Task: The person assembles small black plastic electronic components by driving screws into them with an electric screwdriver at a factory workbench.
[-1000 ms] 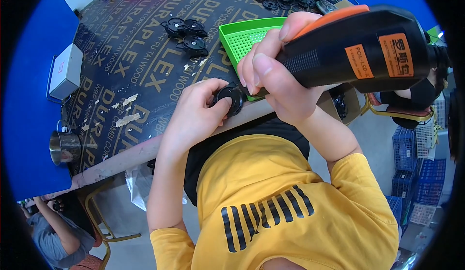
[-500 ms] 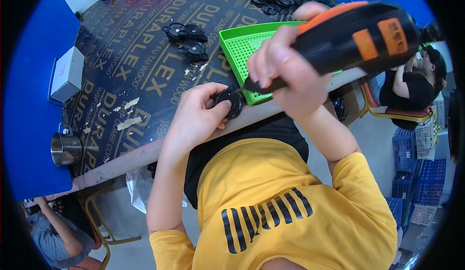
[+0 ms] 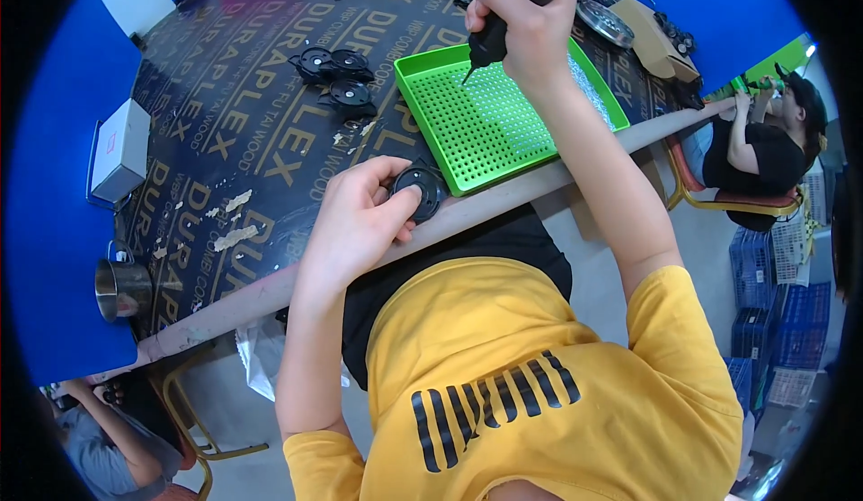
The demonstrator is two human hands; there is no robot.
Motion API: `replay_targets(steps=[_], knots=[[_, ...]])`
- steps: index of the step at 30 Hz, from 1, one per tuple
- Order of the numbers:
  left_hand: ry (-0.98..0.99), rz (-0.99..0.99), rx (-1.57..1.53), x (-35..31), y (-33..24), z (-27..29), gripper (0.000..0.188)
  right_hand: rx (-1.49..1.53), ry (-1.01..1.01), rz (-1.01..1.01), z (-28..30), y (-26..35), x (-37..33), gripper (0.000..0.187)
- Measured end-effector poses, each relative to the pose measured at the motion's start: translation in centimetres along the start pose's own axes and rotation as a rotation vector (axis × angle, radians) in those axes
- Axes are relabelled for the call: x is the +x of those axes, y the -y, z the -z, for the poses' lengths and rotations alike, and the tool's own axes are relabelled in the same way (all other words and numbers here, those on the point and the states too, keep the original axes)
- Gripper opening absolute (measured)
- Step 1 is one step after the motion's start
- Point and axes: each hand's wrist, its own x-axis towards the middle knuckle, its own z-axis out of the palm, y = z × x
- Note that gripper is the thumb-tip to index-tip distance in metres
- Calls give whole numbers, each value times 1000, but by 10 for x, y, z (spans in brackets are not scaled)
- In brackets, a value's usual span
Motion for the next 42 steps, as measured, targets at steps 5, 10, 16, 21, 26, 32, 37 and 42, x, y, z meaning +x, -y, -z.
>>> replay_targets(steps=[5,10,16,21,26,32,37,42], knots=[[1,-10,-27,1,2,0,21,77,33,11,3,-10,2,25],[5,-18,-33,0,1,0,20,35,17,1,0,-5,2,24],[12,-3,-20,-1,0,-1,21,37,4,14,1,-6,2,23],[3,-8,-23,-1,-1,-1,19,43,35,-9,-1,-6,1,22],[9,-13,-36,-1,1,-1,20,30,-6,-17,-1,-4,1,24],[-5,-9,-3,-2,-1,1,23,127,-13,38,-7,37,-14,29],[4,2,22,-1,-2,0,22,313,393,95,2,66,-55,16],[4,29,11,-1,-4,-1,21,218,448,25,-1,69,-85,34]])
